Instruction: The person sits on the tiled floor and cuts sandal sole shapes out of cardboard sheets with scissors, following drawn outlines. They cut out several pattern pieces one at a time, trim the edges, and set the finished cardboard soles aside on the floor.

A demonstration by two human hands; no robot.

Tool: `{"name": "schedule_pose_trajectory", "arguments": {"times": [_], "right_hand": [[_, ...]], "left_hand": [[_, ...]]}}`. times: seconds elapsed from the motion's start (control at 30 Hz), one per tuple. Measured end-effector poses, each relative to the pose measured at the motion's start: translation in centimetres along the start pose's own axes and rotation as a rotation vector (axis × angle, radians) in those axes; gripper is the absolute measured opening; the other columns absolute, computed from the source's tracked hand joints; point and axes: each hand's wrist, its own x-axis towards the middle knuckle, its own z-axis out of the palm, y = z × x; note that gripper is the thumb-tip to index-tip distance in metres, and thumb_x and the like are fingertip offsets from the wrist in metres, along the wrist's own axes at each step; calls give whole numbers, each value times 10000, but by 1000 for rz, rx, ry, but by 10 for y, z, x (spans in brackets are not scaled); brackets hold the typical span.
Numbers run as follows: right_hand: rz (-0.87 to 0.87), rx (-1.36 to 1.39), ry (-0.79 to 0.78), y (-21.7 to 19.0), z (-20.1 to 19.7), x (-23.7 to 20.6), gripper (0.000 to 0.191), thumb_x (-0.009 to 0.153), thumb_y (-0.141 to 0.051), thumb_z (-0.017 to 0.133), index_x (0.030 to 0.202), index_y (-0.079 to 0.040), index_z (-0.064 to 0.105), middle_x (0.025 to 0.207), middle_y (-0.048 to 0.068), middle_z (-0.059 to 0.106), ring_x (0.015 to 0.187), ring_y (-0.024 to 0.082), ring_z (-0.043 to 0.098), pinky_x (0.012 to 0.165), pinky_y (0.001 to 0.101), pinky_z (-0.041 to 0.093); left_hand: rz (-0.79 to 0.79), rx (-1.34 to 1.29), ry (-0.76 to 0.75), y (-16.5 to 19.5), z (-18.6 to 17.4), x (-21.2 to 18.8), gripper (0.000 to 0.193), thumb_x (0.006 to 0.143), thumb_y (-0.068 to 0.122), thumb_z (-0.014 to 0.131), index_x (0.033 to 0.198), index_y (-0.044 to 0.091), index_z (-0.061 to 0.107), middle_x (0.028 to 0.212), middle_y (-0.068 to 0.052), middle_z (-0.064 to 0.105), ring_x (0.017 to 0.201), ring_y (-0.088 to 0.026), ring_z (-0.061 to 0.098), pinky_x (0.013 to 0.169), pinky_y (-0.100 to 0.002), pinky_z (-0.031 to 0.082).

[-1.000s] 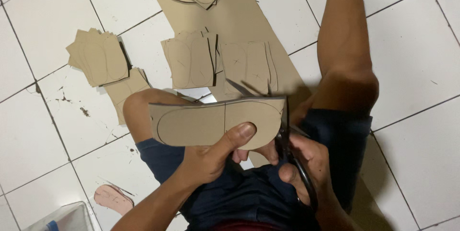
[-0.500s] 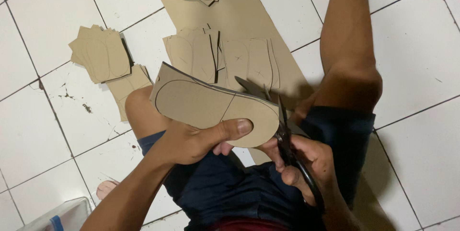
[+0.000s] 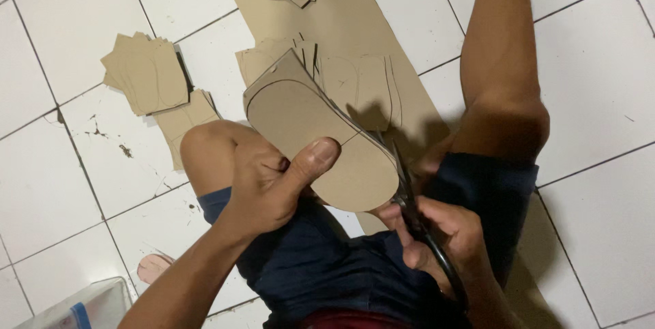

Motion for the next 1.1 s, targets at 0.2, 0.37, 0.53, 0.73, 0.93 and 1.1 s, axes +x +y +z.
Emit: {"name": "schedule_pose_trajectory", "arguments": {"times": [0.2,0.37,0.53,0.73,0.93,1.1], "right_hand": [[-75,-78,8,4,9,0,772,737,-716,769,956,21,695,804,12,615,709,77,569,614,221,446],[-13,-273,40,8,5,-8,765,665,-710,794,966,-8,759,641,10,621,572,76,547,501,234,431],[-48,-353,4,4,5,1,687,746,-740,699,858,-63,658,703,-39,605,584,46,575,508,201,451],[-81,-264,37,6,9,1,667,713,-702,755,791,-50,645,655,-26,577,534,62,539,472,215,408],[-117,-474,56,14,2,-3,525,629,-524,843,852,-56,758,590,-19,662,505,40,661,435,222,471],[-16,-465,85,5,7,0,239,709,-180,876,857,-25,770,699,32,736,571,88,721,520,235,538]], "left_hand": [[-102,131,-25,8,-10,-3,226,1056,162,630,1098,-43,717,901,-56,727,777,-103,659,636,-240,526],[-93,38,-110,13,-14,0,262,1088,197,621,1137,-47,705,929,-42,727,803,-72,661,646,-222,524],[-186,69,-154,14,-11,4,275,1051,215,625,1060,-43,719,801,-36,719,637,-59,619,505,-210,474],[-190,139,-168,19,-8,9,253,1027,214,647,1009,-23,733,738,-20,705,593,-49,601,471,-212,448],[-252,116,-175,19,-9,11,251,1021,215,646,1047,-23,721,729,-13,680,570,-40,552,463,-214,426],[-325,106,-180,21,-8,13,286,1009,242,643,1024,-29,733,675,-15,675,509,-51,551,430,-220,426]]}}
